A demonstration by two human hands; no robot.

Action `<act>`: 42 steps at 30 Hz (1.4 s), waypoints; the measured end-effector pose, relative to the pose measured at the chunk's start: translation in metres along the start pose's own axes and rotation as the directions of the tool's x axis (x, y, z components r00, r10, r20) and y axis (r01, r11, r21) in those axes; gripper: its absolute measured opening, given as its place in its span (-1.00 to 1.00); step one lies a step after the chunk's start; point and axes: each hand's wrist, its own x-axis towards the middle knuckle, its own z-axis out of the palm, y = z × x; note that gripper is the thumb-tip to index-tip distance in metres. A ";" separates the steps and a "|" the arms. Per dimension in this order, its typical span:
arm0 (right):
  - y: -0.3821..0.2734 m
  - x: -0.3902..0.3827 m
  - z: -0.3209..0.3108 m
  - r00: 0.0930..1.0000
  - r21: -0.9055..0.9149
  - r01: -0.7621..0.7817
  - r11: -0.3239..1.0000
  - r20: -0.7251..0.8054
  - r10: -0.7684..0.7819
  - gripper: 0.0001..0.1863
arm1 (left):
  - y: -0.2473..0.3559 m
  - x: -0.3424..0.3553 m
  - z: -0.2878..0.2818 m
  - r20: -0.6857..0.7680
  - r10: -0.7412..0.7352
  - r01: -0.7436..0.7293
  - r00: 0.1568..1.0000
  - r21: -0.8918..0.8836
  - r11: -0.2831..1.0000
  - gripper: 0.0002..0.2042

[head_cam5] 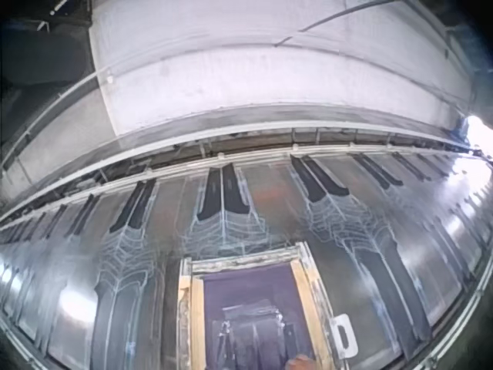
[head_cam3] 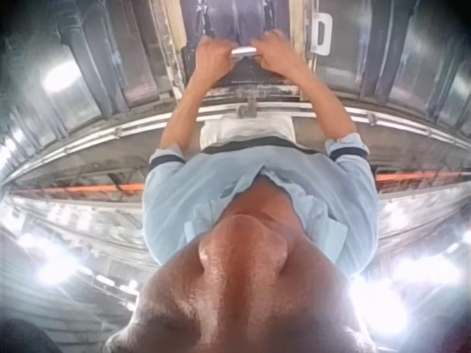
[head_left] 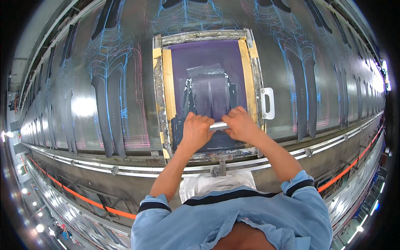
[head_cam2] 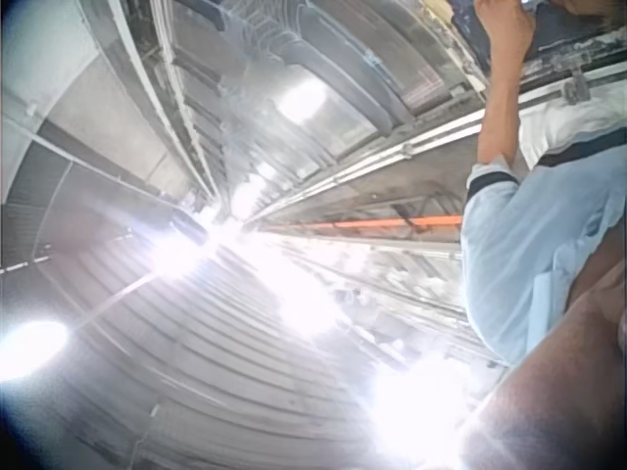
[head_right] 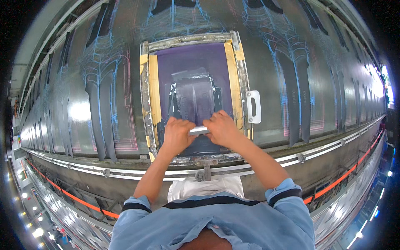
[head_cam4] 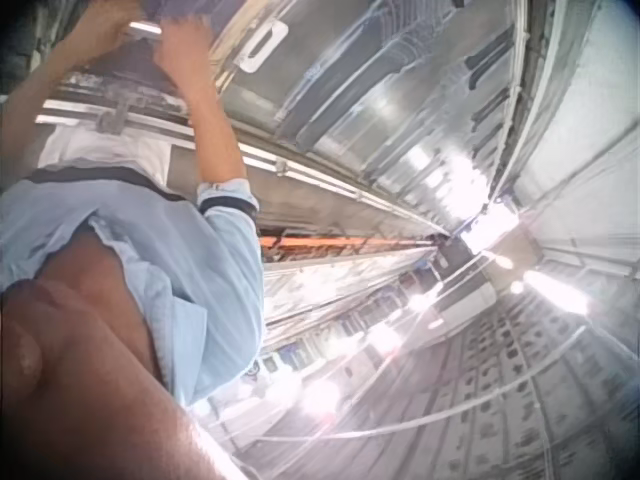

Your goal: The person uses a squeegee to spread ink across a screen-printing frame, repeatedly pulling the ink from top to bottom to coat the mesh. The person occasionally lifts the squeegee and repositions it to continue the process.

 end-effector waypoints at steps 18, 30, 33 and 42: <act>0.061 0.104 -0.023 0.993 -0.038 -0.092 0.995 -0.082 0.089 -0.72 | -0.063 0.098 -0.012 -0.074 -0.005 0.013 0.997 0.101 0.995 -0.76; 0.045 -0.004 -0.025 0.671 0.105 -0.410 0.906 -0.638 0.378 -0.58 | 0.011 -0.034 0.000 -0.107 -0.094 0.101 0.990 0.067 0.993 -0.69; 0.111 -0.025 -0.005 0.432 0.220 -0.684 0.696 -0.646 0.629 -0.62 | 0.013 -0.038 0.007 -0.078 -0.013 0.022 0.997 0.122 0.992 -0.69; 0.094 -0.038 -0.016 0.381 0.530 -0.486 0.695 -0.587 0.714 -0.77 | 0.053 -0.087 0.008 -0.073 0.025 -0.020 0.997 0.076 0.997 -0.72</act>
